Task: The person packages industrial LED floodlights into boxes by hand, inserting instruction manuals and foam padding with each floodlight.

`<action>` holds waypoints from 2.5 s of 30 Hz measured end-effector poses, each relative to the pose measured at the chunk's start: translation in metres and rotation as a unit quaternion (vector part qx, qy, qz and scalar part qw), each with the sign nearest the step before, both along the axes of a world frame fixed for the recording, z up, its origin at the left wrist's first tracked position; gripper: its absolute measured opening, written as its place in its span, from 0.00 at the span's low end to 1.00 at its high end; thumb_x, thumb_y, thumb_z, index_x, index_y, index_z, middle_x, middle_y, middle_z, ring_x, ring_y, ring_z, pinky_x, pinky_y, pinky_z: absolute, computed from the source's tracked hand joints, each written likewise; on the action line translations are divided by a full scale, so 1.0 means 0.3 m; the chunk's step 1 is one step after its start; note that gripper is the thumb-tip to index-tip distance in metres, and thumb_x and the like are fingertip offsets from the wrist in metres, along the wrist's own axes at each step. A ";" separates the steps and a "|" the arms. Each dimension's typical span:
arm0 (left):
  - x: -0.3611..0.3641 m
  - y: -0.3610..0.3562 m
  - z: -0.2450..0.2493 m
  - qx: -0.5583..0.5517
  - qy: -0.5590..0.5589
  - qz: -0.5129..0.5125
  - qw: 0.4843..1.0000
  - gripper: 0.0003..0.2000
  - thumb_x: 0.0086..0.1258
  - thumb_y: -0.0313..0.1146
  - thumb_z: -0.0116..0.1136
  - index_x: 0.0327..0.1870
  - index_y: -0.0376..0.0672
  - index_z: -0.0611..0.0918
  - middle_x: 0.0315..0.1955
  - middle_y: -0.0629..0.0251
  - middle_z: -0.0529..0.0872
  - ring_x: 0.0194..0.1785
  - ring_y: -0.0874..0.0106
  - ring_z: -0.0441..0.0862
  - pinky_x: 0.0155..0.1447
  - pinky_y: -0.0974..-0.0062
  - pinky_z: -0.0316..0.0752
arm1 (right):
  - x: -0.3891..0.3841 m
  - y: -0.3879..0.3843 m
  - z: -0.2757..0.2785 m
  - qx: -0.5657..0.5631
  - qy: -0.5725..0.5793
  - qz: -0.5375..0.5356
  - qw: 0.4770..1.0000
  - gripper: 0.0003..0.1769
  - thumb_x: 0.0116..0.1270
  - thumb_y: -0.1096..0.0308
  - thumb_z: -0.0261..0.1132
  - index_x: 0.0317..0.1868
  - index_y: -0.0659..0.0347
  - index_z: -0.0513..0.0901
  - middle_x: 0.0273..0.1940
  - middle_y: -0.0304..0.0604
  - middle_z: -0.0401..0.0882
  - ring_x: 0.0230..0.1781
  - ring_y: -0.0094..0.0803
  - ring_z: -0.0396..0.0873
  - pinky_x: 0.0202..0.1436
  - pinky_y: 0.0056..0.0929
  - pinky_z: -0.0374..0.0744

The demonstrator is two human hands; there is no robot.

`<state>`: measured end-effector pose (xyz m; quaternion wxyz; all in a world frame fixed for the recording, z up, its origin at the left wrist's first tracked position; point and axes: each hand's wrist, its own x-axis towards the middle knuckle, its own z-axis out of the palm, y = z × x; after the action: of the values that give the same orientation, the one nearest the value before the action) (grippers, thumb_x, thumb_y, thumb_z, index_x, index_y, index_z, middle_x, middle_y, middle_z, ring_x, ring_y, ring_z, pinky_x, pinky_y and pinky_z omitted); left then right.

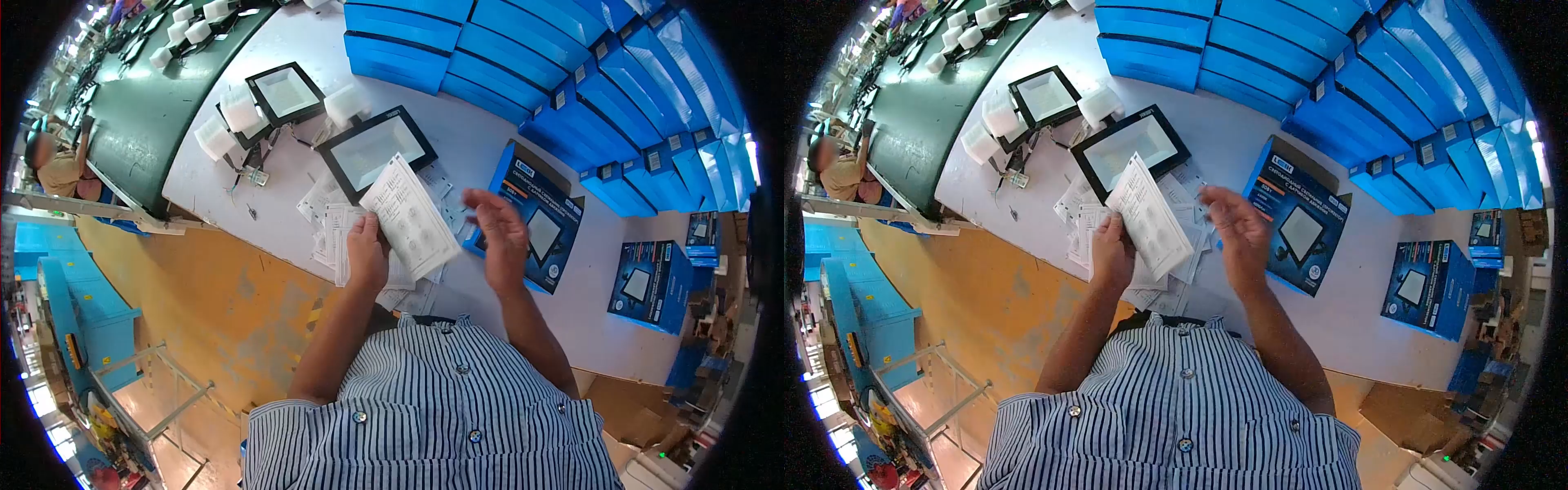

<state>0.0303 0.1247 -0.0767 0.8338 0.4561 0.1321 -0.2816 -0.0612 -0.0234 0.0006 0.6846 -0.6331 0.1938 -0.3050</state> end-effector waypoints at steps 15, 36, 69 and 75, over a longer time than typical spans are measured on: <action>-0.033 -0.021 0.056 0.021 -0.124 -0.034 0.992 0.12 0.72 0.37 0.44 0.38 0.38 0.76 0.29 0.70 0.78 0.31 0.81 0.75 0.35 0.82 0.75 | 0.073 0.012 -0.024 -0.341 0.193 0.062 0.918 0.26 0.51 0.64 0.70 0.49 0.67 0.72 0.40 0.48 0.75 0.42 0.38 0.75 0.44 0.33 0.75; -0.167 -0.025 0.263 0.010 -0.197 -0.125 0.972 0.25 0.65 0.31 0.51 0.61 0.35 0.61 0.52 0.55 0.69 0.53 0.70 0.70 0.50 0.73 0.70 | 0.036 0.053 0.020 -0.481 0.024 0.109 0.870 0.13 0.48 0.74 0.67 0.35 0.63 0.77 0.41 0.48 0.76 0.33 0.37 0.79 0.32 0.31 0.78; -0.052 0.055 0.177 -0.087 -0.094 -0.167 0.978 0.19 0.67 0.35 0.52 0.56 0.39 0.68 0.49 0.60 0.75 0.55 0.66 0.72 0.58 0.65 0.70 | 0.077 -0.132 -0.039 0.226 0.148 0.219 0.938 0.38 0.61 0.53 0.61 0.64 0.67 0.57 0.57 0.52 0.65 0.57 0.36 0.67 0.57 0.31 0.70; 0.001 0.053 0.109 0.130 -0.178 -0.129 0.967 0.19 0.65 0.29 0.53 0.55 0.36 0.68 0.46 0.60 0.76 0.49 0.66 0.75 0.53 0.68 0.71 | 0.065 -0.192 -0.035 0.177 0.136 0.153 0.963 0.21 0.59 0.68 0.62 0.51 0.70 0.72 0.42 0.47 0.77 0.40 0.30 0.77 0.45 0.25 0.77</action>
<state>0.0307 0.1406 -0.0441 0.7340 0.6166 -0.0426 -0.2816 -0.0416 -0.0811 -0.0099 0.7914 -0.5594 0.2367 -0.0682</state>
